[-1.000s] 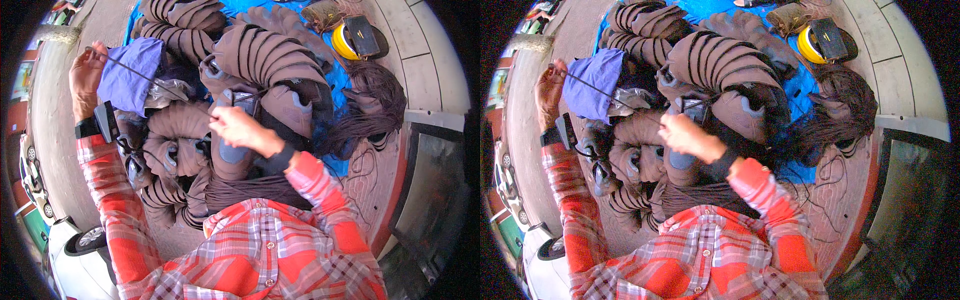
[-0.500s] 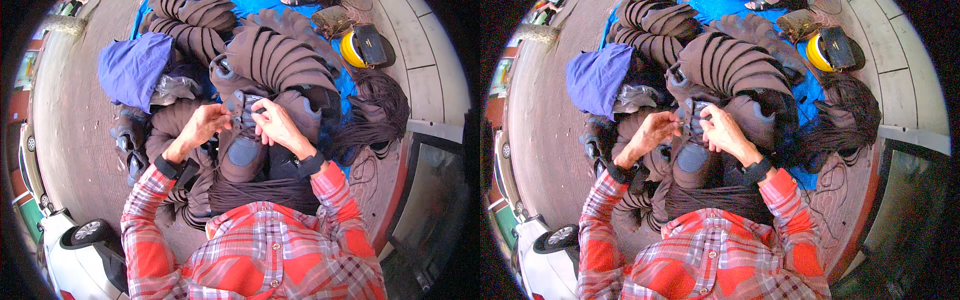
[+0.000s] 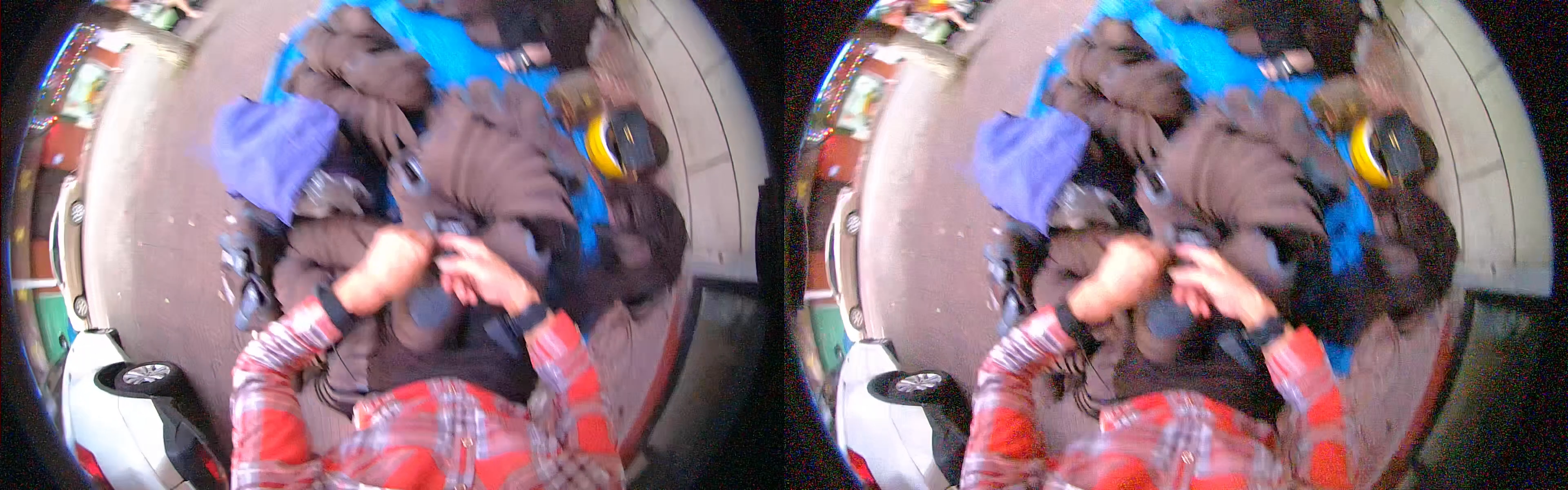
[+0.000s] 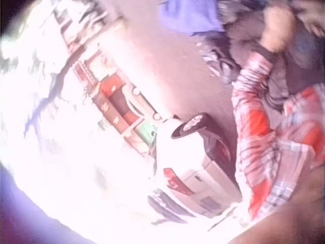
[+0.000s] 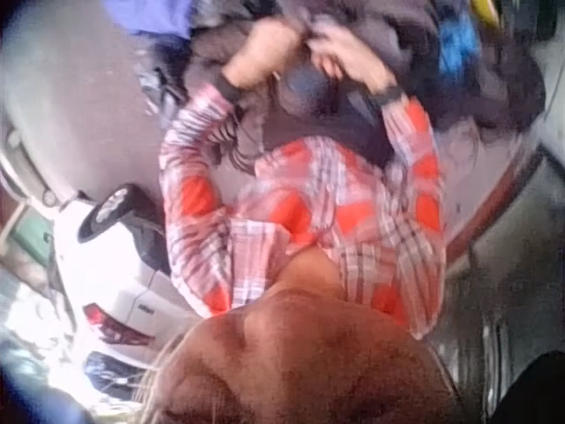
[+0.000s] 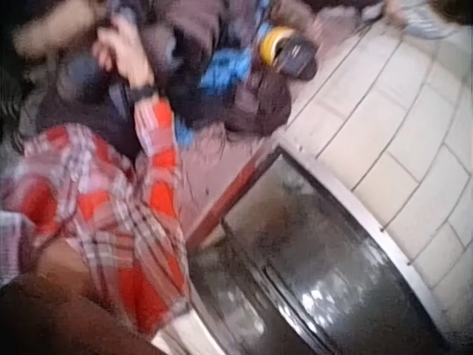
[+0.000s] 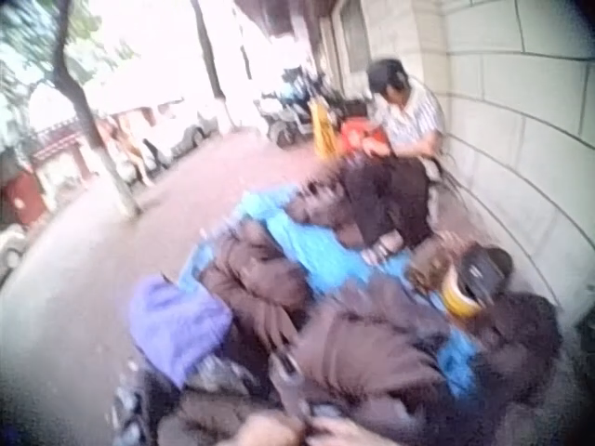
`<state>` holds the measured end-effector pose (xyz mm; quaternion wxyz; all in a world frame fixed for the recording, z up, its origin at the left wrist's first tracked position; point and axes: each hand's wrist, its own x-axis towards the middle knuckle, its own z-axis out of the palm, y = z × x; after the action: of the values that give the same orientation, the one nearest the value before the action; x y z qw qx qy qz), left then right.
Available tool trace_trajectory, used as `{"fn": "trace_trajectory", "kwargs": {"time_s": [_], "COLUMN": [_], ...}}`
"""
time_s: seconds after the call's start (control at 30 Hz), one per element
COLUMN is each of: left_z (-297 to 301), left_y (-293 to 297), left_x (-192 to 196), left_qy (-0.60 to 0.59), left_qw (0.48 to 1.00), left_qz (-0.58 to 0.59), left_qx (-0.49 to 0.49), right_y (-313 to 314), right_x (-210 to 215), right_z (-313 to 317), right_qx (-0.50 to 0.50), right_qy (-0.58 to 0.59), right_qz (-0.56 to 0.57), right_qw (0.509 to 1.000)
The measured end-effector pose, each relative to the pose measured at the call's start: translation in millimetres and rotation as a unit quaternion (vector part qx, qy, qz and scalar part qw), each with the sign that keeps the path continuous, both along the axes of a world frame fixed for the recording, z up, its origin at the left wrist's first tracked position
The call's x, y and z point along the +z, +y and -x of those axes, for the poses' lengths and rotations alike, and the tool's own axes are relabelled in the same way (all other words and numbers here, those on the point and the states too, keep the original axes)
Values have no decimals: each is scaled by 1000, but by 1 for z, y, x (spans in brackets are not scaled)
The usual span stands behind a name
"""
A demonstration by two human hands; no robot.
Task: Threading laces or strings into shoe components while working outdoors.
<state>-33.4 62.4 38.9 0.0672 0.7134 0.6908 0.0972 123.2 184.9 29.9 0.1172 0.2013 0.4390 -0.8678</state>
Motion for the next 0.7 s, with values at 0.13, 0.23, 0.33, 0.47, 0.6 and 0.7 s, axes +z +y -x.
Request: {"fn": "trace_trajectory", "kwargs": {"time_s": [0.13, 0.23, 0.33, 0.47, 0.6, 0.7], "left_z": [-20, -29, -17, 28, 24, 21], "left_y": [6, -1, -4, -13, -14, -15], "left_x": [-9, -8, -15, -29, -50, -60], "left_qy": [129, 184, 25, -557, -610, -596], "left_qw": [985, 976, 996, 772, 743, 741], "left_qz": [60, 57, 85, 218, 186, 196], "left_qx": [-100, -103, -19, 212, 204, 240], "right_y": [11, 7, 3, 10, 27, 35], "right_x": [-14, -19, -8, -8, -8, -3], "right_z": [-14, -10, -7, -4, 11, 23], "right_qx": [50, 72, 77, 79, 163, 219], "right_qy": [-1, -32, -50, -70, -90, -105], "right_qz": [-31, 37, 32, 61, -3, -25], "right_qw": [998, 996, 995, 993, 982, 970]}}
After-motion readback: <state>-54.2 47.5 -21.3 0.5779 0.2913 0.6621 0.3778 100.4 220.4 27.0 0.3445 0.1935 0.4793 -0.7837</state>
